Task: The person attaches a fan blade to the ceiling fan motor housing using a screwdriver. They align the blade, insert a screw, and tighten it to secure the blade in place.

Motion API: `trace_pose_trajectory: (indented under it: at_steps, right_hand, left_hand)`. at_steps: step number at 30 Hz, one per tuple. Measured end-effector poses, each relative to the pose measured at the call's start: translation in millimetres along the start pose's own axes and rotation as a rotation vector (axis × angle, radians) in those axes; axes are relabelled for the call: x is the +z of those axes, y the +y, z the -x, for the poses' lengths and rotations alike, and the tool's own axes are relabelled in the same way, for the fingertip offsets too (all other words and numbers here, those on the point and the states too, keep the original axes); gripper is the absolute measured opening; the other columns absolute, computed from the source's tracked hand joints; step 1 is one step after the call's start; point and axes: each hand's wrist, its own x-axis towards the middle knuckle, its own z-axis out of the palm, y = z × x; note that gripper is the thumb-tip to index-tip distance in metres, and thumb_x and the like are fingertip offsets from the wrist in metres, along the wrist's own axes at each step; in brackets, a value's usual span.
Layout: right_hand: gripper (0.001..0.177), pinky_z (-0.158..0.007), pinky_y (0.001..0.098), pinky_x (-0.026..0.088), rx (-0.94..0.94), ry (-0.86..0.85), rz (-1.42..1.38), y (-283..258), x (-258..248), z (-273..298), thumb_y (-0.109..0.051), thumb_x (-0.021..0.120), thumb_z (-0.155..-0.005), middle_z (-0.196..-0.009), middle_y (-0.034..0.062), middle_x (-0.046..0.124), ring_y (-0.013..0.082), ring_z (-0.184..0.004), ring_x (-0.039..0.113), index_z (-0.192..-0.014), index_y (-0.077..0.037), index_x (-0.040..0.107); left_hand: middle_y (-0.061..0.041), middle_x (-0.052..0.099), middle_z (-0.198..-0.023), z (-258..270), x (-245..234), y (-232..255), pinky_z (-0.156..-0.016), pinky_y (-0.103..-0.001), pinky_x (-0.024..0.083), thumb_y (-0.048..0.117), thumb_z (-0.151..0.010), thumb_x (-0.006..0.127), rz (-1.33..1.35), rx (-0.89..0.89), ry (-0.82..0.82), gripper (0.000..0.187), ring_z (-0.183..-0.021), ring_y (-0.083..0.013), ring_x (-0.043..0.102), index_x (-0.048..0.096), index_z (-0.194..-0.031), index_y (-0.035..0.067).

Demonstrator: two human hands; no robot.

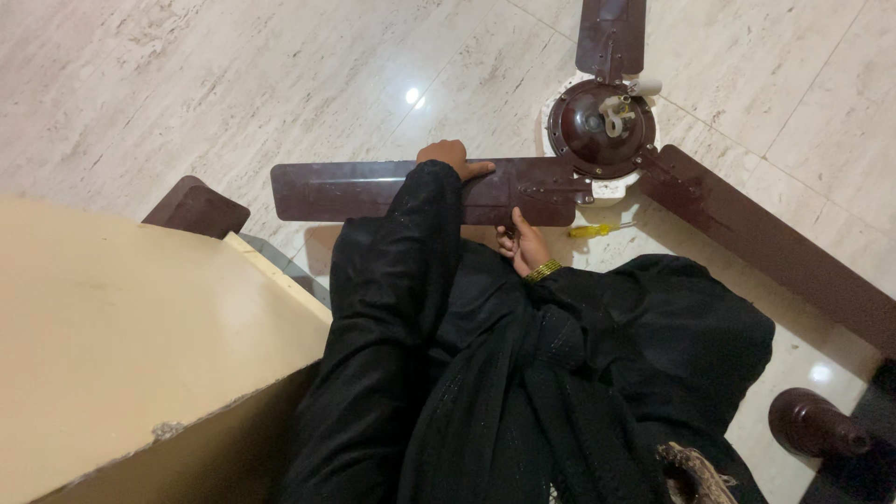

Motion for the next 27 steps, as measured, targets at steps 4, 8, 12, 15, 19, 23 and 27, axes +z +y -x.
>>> trace_pose_trajectory:
  at_steps: [4, 8, 12, 15, 19, 23, 27]
  right_hand:
    - [0.037, -0.052, 0.0283, 0.036, 0.005, 0.013, 0.003, 0.5, 0.3, -1.1, -0.047, 0.059, -0.103, -0.089, 0.006, 0.063, 0.0132, -0.061, 0.048, -0.099, -0.01, 0.055]
    - [0.039, -0.052, 0.0288, 0.037, 0.011, 0.017, 0.01, 1.8, -3.0, -4.1, -0.048, 0.059, -0.103, -0.089, 0.0059, 0.063, 0.0134, -0.062, 0.049, -0.099, -0.009, 0.056]
    - [0.038, -0.052, 0.0282, 0.037, 0.021, 0.041, -0.013, 3.6, -5.3, -7.4, -0.048, 0.06, -0.102, -0.087, 0.0064, 0.062, 0.0137, -0.062, 0.05, -0.1, -0.01, 0.054]
    - [0.036, -0.051, 0.0277, 0.037, 0.025, 0.058, -0.021, 4.7, -5.0, -7.1, -0.047, 0.061, -0.101, -0.087, 0.0067, 0.062, 0.014, -0.062, 0.05, -0.101, -0.011, 0.053]
    - [0.036, -0.051, 0.0271, 0.038, 0.024, 0.064, -0.014, 2.2, -2.3, -5.1, -0.046, 0.061, -0.101, -0.087, 0.0063, 0.061, 0.0138, -0.063, 0.052, -0.103, -0.012, 0.052]
    - [0.037, -0.051, 0.0275, 0.04, 0.025, 0.073, -0.021, -0.1, 0.7, -2.6, -0.045, 0.062, -0.102, -0.088, 0.0068, 0.061, 0.014, -0.064, 0.053, -0.104, -0.01, 0.051]
    - [0.038, -0.051, 0.0275, 0.04, 0.043, 0.074, -0.018, -1.4, 2.8, -1.1, -0.046, 0.062, -0.101, -0.088, 0.0069, 0.06, 0.0141, -0.063, 0.053, -0.104, -0.01, 0.051]
  left_hand:
    - [-0.012, 0.077, -0.094, -0.3, 0.3, -0.6, -0.077, -0.04, 0.057, 0.087, -0.072, 0.066, 0.011, -0.016, -0.016, 0.084, -0.092, -0.0278, 0.074, 0.078, -0.091, 0.006]
    - [-0.011, 0.077, -0.092, 0.3, -0.2, 1.1, -0.075, -0.039, 0.058, 0.087, -0.073, 0.065, 0.003, -0.035, -0.029, 0.083, -0.089, -0.0265, 0.074, 0.078, -0.09, 0.006]
    - [-0.011, 0.077, -0.089, 0.3, 0.7, 1.8, -0.074, -0.039, 0.058, 0.087, -0.074, 0.065, 0.006, -0.042, -0.041, 0.083, -0.087, -0.0256, 0.075, 0.078, -0.09, 0.006]
    - [-0.011, 0.077, -0.089, 0.2, 2.4, 1.4, -0.073, -0.039, 0.058, 0.087, -0.074, 0.065, 0.01, -0.043, -0.049, 0.083, -0.086, -0.0253, 0.075, 0.078, -0.09, 0.006]
    - [-0.011, 0.076, -0.089, 0.0, 2.8, 1.9, -0.072, -0.039, 0.057, 0.087, -0.073, 0.066, 0.009, -0.023, -0.007, 0.083, -0.086, -0.0256, 0.074, 0.078, -0.089, 0.007]
    - [-0.009, 0.077, -0.087, 0.3, 1.8, 3.5, -0.07, -0.038, 0.058, 0.087, -0.074, 0.065, 0.002, -0.058, -0.064, 0.082, -0.084, -0.0236, 0.075, 0.078, -0.089, 0.008]
    - [-0.009, 0.077, -0.087, -0.1, 0.0, 5.2, -0.07, -0.037, 0.058, 0.086, -0.076, 0.064, -0.001, -0.064, -0.094, 0.081, -0.083, -0.0225, 0.075, 0.078, -0.089, 0.008]
